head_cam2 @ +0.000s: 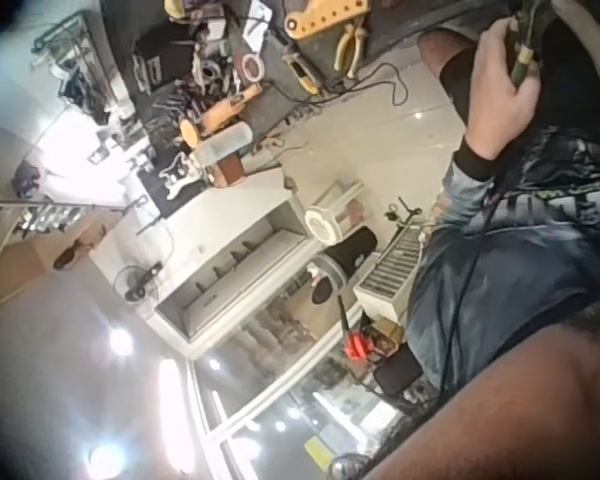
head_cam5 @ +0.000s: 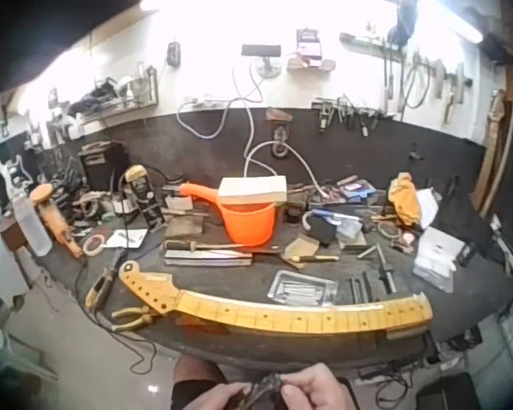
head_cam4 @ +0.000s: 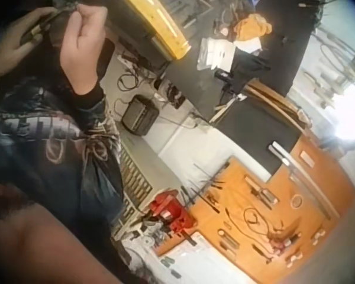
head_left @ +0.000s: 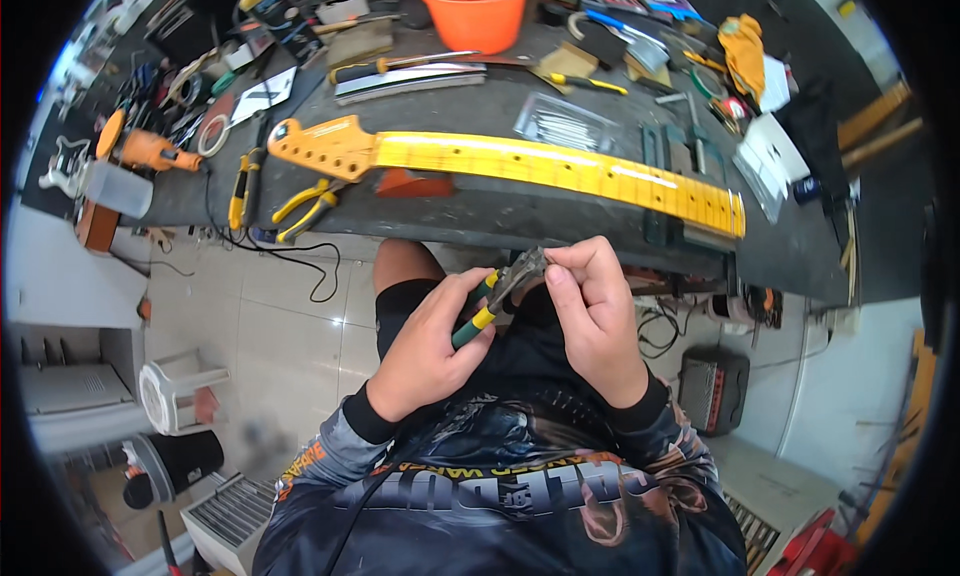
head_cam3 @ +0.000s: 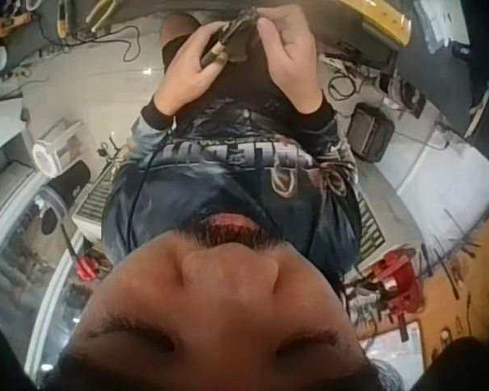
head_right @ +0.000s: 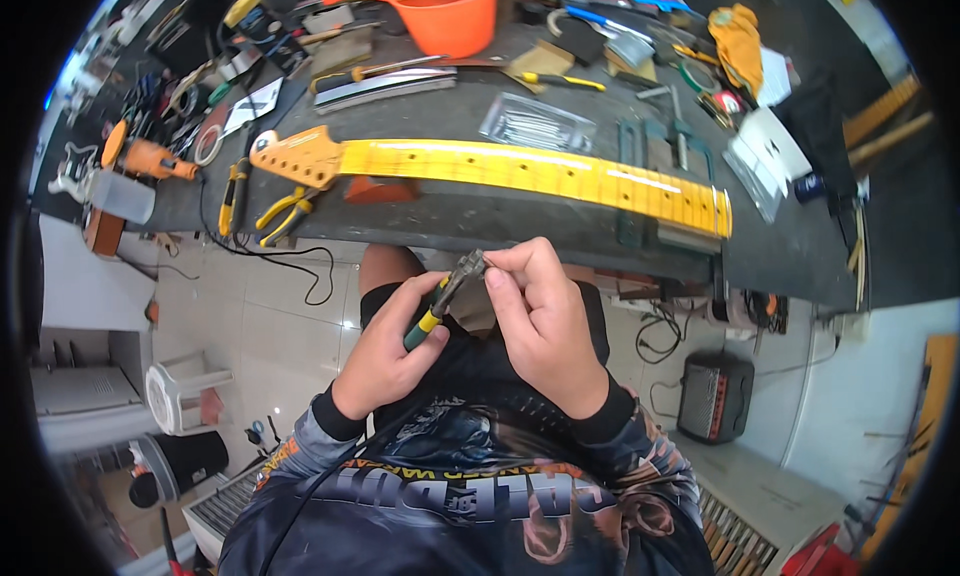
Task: The person uses cutters to trim and shape metal fret wire pieces by hand while working at a bench with a guitar neck.
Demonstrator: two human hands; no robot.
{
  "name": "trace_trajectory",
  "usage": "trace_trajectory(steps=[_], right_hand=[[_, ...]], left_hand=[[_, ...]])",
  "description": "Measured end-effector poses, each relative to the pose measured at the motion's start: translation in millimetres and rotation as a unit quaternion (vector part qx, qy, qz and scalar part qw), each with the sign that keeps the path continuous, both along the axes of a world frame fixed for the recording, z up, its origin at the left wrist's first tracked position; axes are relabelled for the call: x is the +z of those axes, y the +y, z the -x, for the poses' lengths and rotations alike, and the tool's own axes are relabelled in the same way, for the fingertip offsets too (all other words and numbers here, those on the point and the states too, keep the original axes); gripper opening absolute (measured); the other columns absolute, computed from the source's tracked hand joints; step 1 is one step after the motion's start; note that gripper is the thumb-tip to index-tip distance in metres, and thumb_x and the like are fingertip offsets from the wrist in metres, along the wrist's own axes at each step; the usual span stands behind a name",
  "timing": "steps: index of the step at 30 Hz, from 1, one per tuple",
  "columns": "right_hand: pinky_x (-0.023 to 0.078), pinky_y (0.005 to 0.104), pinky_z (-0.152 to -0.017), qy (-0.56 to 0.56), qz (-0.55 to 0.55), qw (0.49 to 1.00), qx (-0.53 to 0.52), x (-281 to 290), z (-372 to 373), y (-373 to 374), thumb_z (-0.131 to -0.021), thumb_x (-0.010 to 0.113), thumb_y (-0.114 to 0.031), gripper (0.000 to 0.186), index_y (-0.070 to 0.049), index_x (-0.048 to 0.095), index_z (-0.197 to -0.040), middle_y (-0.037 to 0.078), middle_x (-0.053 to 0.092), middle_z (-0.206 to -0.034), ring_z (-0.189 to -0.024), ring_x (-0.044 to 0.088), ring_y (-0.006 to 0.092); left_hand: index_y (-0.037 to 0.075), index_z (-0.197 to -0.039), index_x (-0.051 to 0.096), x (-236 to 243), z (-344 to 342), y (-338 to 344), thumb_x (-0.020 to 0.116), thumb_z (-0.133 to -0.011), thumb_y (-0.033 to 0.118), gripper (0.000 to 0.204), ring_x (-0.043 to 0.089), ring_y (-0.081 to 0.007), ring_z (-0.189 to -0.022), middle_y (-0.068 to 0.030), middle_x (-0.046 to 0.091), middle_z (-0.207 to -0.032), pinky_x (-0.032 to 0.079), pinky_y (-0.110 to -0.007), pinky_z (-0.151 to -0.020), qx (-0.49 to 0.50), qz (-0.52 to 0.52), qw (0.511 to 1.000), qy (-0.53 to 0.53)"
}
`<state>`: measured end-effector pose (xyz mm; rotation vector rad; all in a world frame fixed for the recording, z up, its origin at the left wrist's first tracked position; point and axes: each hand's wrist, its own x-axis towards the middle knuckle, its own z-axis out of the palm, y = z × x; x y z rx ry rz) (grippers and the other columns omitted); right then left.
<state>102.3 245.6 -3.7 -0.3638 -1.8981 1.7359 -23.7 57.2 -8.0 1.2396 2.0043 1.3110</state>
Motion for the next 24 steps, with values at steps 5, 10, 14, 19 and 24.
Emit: trace_trajectory(steps=[5,10,14,19,24], right_hand=[[0.047,0.0249,-0.071,-0.003,0.019,1.0,-0.004,-5.6,-19.5,11.2,-0.116,0.062,-0.004,0.008,0.002,0.062,-0.122,0.003,0.072,-0.091,-0.08,0.057,0.0036],[0.047,0.025,-0.073,-0.011,0.064,0.997,0.037,-9.1,-19.7,21.4,-0.116,0.062,-0.004,0.006,0.001,0.061,-0.12,0.002,0.072,-0.094,-0.082,0.056,0.0025],[0.046,0.0249,-0.073,-0.022,0.074,0.995,0.066,-11.8,-16.6,26.4,-0.116,0.062,-0.004,0.005,0.0,0.06,-0.119,0.001,0.072,-0.093,-0.082,0.055,0.0021],[0.045,0.0246,-0.073,-0.042,0.053,0.993,0.096,-19.2,-13.4,33.3,-0.116,0.065,-0.004,0.006,-0.001,0.06,-0.116,-0.001,0.067,-0.091,-0.082,0.052,0.0026],[0.045,0.025,-0.074,-0.04,0.049,0.993,0.101,-16.6,-10.9,33.0,-0.116,0.066,-0.004,0.008,-0.001,0.059,-0.114,-0.001,0.065,-0.091,-0.084,0.052,0.0037]], left_hand=[[-0.001,-0.155,0.054,0.1,-17.3,9.8,0.072,-0.096,0.003,0.062,0.066,-0.0437,-0.125,-0.0228,0.065,-0.132,0.051,-0.045,-0.11,-0.001,0.024,0.999,0.026],[0.0,-0.157,0.054,1.0,-26.2,12.6,0.07,-0.096,0.002,0.062,0.065,-0.0431,-0.131,-0.0217,0.065,-0.138,0.05,-0.044,-0.113,0.02,0.056,0.998,0.013],[0.0,-0.156,0.055,0.4,-29.5,9.4,0.071,-0.096,0.002,0.062,0.066,-0.0426,-0.128,-0.0212,0.066,-0.136,0.051,-0.044,-0.111,0.038,0.073,0.997,0.003],[-0.002,-0.153,0.057,1.3,-33.8,5.9,0.07,-0.099,0.002,0.055,0.069,-0.0439,-0.124,-0.0229,0.069,-0.132,0.053,-0.043,-0.109,0.057,0.072,0.996,-0.015],[-0.002,-0.154,0.057,-0.8,-36.6,2.2,0.069,-0.101,0.003,0.055,0.069,-0.0441,-0.125,-0.0234,0.069,-0.133,0.053,-0.043,-0.109,0.063,0.082,0.995,-0.001]])
